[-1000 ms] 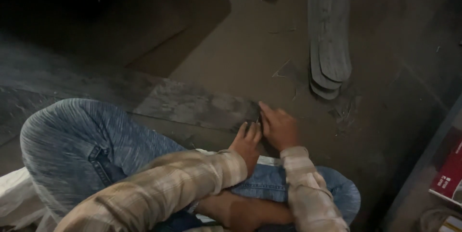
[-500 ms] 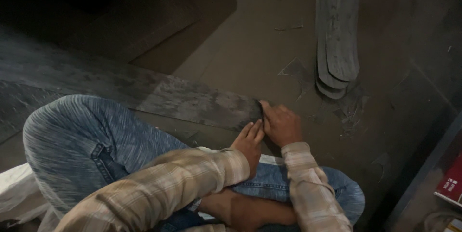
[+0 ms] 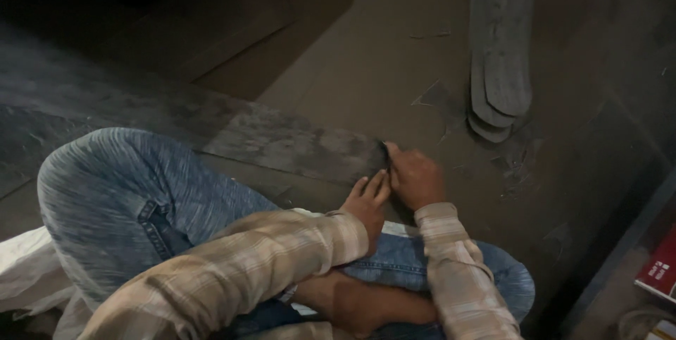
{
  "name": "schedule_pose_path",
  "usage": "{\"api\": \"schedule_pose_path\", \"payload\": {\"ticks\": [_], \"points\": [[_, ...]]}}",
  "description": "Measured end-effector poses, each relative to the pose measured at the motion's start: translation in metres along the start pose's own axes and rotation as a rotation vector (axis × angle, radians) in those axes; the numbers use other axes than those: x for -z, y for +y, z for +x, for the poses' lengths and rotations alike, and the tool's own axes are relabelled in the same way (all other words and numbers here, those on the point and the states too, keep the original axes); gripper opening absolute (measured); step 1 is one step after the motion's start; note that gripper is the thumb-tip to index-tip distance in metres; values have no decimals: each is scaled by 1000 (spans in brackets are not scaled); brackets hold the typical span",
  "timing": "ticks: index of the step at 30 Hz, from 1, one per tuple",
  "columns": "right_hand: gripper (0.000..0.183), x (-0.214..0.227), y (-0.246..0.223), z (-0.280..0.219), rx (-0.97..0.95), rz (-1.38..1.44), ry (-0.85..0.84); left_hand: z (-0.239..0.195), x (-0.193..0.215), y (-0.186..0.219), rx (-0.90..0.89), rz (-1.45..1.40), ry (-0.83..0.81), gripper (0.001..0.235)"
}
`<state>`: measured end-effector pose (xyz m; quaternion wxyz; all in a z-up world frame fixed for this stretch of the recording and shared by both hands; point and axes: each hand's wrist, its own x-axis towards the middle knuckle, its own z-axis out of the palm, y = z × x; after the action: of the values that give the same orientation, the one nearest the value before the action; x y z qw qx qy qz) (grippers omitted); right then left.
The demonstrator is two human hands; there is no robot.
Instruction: Using a small tool to trace and cut shapes from a long strip of material.
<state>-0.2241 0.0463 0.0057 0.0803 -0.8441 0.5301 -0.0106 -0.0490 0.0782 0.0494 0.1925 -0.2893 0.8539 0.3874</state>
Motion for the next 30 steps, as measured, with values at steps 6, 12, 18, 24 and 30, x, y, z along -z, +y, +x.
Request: {"api": "schedule_pose_path", "payload": {"ticks": [6, 12, 18, 24, 30], "points": [[38, 5, -2, 6, -25, -37, -94, 6, -5, 0, -9, 42, -20, 56], [31, -3, 16, -4, -67, 1, -63, 9, -6, 0, -9, 5, 19, 52], [23, 5, 7, -1, -68, 155, 63, 18, -26, -1, -6, 19, 86, 51], [26, 20, -6, 11, -11, 58, 18, 2, -1, -2, -17, -13, 37, 50], [30, 11, -1, 9, 10, 18, 0, 8, -3, -1, -2, 33, -19, 58]]}}
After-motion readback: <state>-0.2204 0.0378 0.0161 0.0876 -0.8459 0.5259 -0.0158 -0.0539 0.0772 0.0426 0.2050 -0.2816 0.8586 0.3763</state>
